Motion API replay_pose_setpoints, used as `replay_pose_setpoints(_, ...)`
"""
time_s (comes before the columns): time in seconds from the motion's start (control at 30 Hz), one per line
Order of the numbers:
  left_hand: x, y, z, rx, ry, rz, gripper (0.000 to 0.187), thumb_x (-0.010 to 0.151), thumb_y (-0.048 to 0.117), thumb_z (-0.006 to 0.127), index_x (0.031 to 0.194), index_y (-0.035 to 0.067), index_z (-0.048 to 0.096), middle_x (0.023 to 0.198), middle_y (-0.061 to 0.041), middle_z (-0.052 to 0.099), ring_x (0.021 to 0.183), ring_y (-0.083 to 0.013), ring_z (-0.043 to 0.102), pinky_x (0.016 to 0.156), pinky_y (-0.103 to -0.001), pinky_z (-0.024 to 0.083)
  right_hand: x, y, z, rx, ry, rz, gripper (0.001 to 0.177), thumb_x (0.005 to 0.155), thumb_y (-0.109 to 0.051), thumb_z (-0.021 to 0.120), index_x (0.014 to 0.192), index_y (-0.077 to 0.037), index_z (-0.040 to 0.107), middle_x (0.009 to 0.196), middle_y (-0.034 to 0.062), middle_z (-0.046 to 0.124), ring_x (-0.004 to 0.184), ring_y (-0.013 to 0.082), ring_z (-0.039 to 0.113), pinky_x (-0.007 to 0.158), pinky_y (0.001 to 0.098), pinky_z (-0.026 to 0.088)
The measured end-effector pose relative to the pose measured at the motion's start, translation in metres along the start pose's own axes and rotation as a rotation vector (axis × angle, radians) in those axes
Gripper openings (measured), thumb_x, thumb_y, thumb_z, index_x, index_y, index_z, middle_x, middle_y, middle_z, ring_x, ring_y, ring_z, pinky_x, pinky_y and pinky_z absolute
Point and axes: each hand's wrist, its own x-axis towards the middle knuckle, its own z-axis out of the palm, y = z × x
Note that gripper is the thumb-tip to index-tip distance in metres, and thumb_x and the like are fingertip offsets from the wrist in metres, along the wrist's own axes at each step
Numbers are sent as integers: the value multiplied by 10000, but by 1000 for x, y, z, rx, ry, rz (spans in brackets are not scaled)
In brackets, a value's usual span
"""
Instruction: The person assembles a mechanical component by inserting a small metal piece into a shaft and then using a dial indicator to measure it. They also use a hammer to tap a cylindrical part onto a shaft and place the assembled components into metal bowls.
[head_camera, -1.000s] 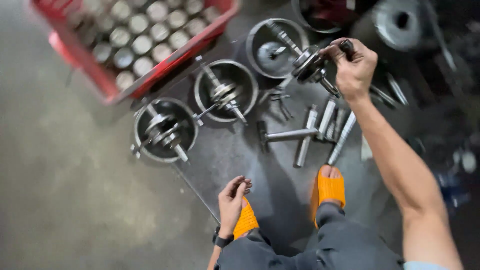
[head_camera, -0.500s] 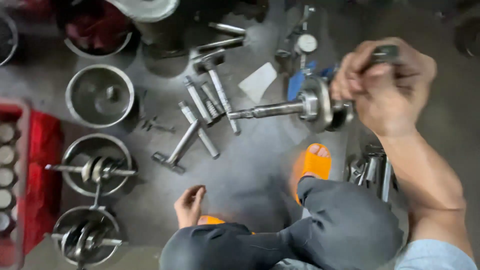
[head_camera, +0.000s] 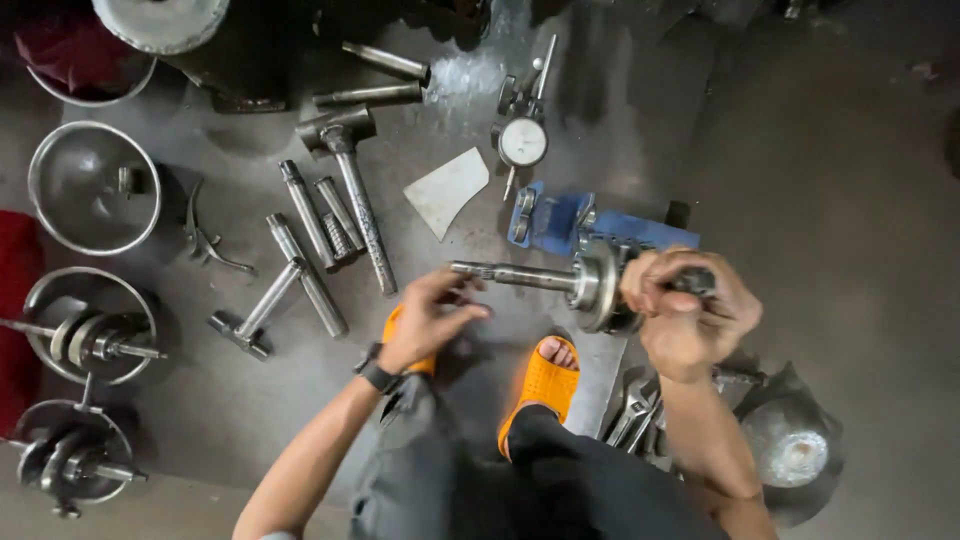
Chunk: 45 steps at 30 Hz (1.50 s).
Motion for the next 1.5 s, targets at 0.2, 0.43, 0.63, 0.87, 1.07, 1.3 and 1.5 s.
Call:
replay_pose_setpoints(0.2, 41, 9, 46, -569, 65, 58, 276, 645, 8, 778, 857, -102, 639, 737, -149, 570, 593, -186, 572, 518, -301, 540, 6, 36, 13, -2, 107, 35, 358, 836, -209, 563, 673, 101, 487, 410, 103, 380, 312, 149, 383, 357, 262, 397)
replay_pose_setpoints(0.43, 64, -31, 48, -521, 155, -56, 84, 727, -52, 715, 720, -103, 649, 572, -168, 590, 427, -165, 551, 411, -305, 512, 3, 86, 4, -31, 79, 19, 317, 869, -142, 547, 702, 122, 493, 437, 102, 387, 341, 147, 367, 372, 273, 405)
replay_pose_setpoints(0.63, 76, -41, 49, -540, 197, -136, 92, 752, -16, 714, 744, -87, 655, 566, -137, 563, 417, -156, 546, 401, -301, 495, 12, 100, 9, -70, 87, 54, 325, 889, -155, 534, 708, 113, 508, 442, 103, 397, 350, 144, 381, 370, 261, 402)
replay_pose_setpoints(0.87, 80, -47, 50, -563, 205, -185, 100, 778, 5, 697, 777, -85, 653, 583, -124, 572, 457, -137, 542, 422, -281, 483, 10, 113, 6, -80, 62, 71, 327, 900, -167, 524, 723, 108, 509, 458, 105, 414, 366, 139, 403, 390, 250, 416)
replay_pose_setpoints(1.07, 84, -34, 48, -577, 203, -186, 94, 782, -5, 688, 797, -87, 643, 599, -128, 567, 460, -143, 545, 421, -284, 486, 1, 110, 3, -82, 26, 72, 317, 902, -178, 523, 743, 96, 513, 505, 109, 445, 402, 147, 433, 394, 258, 416)
replay_pose_setpoints(1.3, 63, -53, 33, -519, 164, -361, 228, 795, 61, 691, 951, -83, 608, 752, -126, 592, 551, -141, 557, 486, -282, 488, -86, 89, -24, -108, -152, 397, 528, 850, -452, 517, 772, 50, 659, 676, 155, 652, 614, 291, 650, 553, 351, 522)
replay_pose_setpoints(1.5, 22, -98, 23, -370, 122, -572, 245, 798, 103, 689, 989, -44, 644, 674, -122, 631, 481, -123, 553, 476, -253, 464, -41, 69, -31, -582, 253, 1072, 205, 892, -159, 559, 806, 18, 617, 630, 152, 611, 607, 203, 597, 621, 324, 493)
